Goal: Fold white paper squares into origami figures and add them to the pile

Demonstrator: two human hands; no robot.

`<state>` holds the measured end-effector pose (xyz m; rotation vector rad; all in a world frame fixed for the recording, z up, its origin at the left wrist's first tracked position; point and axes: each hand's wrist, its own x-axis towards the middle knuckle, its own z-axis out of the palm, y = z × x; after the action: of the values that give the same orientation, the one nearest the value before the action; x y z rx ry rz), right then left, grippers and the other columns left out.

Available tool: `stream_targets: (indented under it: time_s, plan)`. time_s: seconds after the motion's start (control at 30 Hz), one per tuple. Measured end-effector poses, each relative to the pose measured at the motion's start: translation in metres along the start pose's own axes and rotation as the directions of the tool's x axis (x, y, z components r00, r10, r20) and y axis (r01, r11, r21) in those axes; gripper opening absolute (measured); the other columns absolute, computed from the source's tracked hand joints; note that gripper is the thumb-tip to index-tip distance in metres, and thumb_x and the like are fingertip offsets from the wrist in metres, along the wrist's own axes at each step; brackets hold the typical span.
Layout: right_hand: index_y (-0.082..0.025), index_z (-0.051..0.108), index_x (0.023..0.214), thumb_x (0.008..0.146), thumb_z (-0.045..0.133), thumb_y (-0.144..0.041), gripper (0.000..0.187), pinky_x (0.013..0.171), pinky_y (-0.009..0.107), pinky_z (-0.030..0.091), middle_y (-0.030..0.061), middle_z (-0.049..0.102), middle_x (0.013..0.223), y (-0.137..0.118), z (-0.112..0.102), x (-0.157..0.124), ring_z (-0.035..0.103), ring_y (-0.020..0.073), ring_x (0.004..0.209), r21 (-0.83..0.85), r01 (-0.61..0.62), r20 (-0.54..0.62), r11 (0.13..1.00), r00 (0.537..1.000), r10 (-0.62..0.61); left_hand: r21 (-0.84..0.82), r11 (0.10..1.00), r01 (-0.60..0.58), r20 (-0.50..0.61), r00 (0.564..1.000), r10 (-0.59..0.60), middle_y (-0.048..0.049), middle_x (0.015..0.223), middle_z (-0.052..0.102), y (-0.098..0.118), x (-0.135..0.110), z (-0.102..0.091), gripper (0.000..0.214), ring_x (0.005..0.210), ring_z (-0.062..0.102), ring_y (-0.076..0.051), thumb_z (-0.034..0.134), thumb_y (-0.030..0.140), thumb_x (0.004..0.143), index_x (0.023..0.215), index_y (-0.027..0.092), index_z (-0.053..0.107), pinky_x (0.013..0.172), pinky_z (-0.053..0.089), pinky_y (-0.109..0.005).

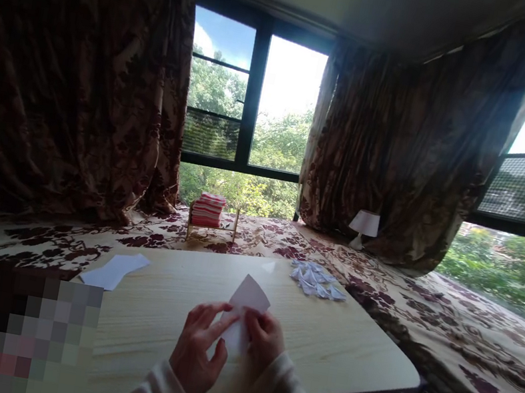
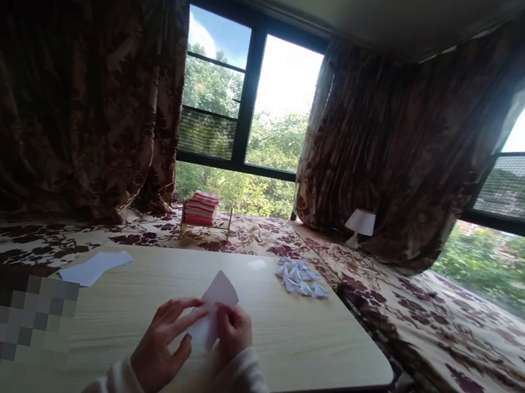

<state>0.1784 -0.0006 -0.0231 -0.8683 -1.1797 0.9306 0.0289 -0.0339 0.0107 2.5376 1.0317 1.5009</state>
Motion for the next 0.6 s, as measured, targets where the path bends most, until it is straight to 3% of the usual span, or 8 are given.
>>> stream_targets:
  time_s: [0.07,0.13,0.17,0.23,0.33,0.47,0.6]
  plan:
    - [-0.013,0.062,0.075,0.066,0.062,-0.046,0.034,0.043,0.021,0.035,0.0017,0.061,0.061,-0.002,0.002,-0.004,0.047,0.011,0.05,0.031,-0.004,0.022,1.0,1.0,0.004,-0.21,0.951,0.229,-0.048,0.969,-0.244,-0.0091,0.108,0.058,-0.005,0.003,-0.005,0.035,0.102,0.05,-0.024,0.048,0.02,0.07,0.103,0.02,0.06,0.09,0.038,-0.039]
    - [-0.014,0.062,0.081,0.067,0.063,-0.043,0.033,0.049,0.023,0.04,0.0034,0.063,0.068,-0.007,0.006,-0.008,0.053,0.0141,0.058,0.069,-0.027,0.079,0.997,0.997,0.021,-0.401,0.771,0.494,0.013,0.845,-0.535,-0.009,0.096,0.064,-0.011,0.006,-0.008,0.032,0.091,0.056,-0.023,0.046,0.033,0.075,0.097,0.016,0.062,0.08,0.043,-0.035]
    - [-0.014,0.062,0.082,0.067,0.063,-0.042,0.032,0.051,0.024,0.041,0.0039,0.064,0.069,-0.009,0.008,-0.01,0.055,0.0151,0.06,0.087,-0.043,0.109,0.995,0.993,0.033,-0.471,0.673,0.571,0.074,0.786,-0.614,-0.0082,0.087,0.066,-0.013,0.007,-0.008,0.035,0.084,0.058,-0.022,0.046,0.039,0.075,0.094,0.014,0.063,0.074,0.045,-0.032]
    - [-0.014,0.063,0.082,0.067,0.063,-0.04,0.03,0.053,0.024,0.042,0.004,0.065,0.069,-0.012,0.012,-0.014,0.056,0.0153,0.06,0.112,-0.07,0.157,0.991,0.986,0.052,-0.555,0.548,0.626,0.185,0.735,-0.652,-0.0053,0.072,0.066,-0.014,0.007,-0.007,0.037,0.07,0.059,-0.019,0.051,0.044,0.072,0.086,0.013,0.066,0.062,0.045,-0.027]
    - [-0.015,0.064,0.08,0.067,0.064,-0.039,0.027,0.052,0.024,0.041,0.0037,0.065,0.069,-0.016,0.013,-0.016,0.055,0.0142,0.058,0.116,-0.072,0.176,0.991,0.983,0.051,-0.605,0.451,0.656,0.302,0.713,-0.633,-0.0018,0.057,0.063,-0.011,0.005,-0.003,0.032,0.053,0.054,-0.014,0.06,0.043,0.066,0.074,0.013,0.068,0.049,0.04,-0.022]
    - [-0.015,0.065,0.084,0.068,0.063,-0.039,0.028,0.053,0.025,0.043,0.0037,0.066,0.07,-0.022,0.012,-0.019,0.056,0.0151,0.059,0.089,-0.057,0.2,0.994,0.979,0.038,-0.621,0.387,0.681,0.352,0.684,-0.639,0.0,0.051,0.059,-0.008,0.002,-0.002,0.033,0.045,0.048,-0.011,0.06,0.045,0.066,0.067,0.013,0.067,0.043,0.034,-0.021]
    - [-0.016,0.068,0.087,0.069,0.061,-0.035,0.027,0.056,0.026,0.044,0.0046,0.066,0.075,-0.029,0.013,-0.023,0.056,0.0163,0.065,0.024,-0.032,0.233,0.999,0.972,0.026,-0.633,0.383,0.672,0.383,0.703,-0.6,0.0018,0.051,0.058,-0.012,0.002,-0.002,0.03,0.045,0.046,-0.01,0.059,0.043,0.068,0.069,0.014,0.066,0.044,0.033,-0.02]
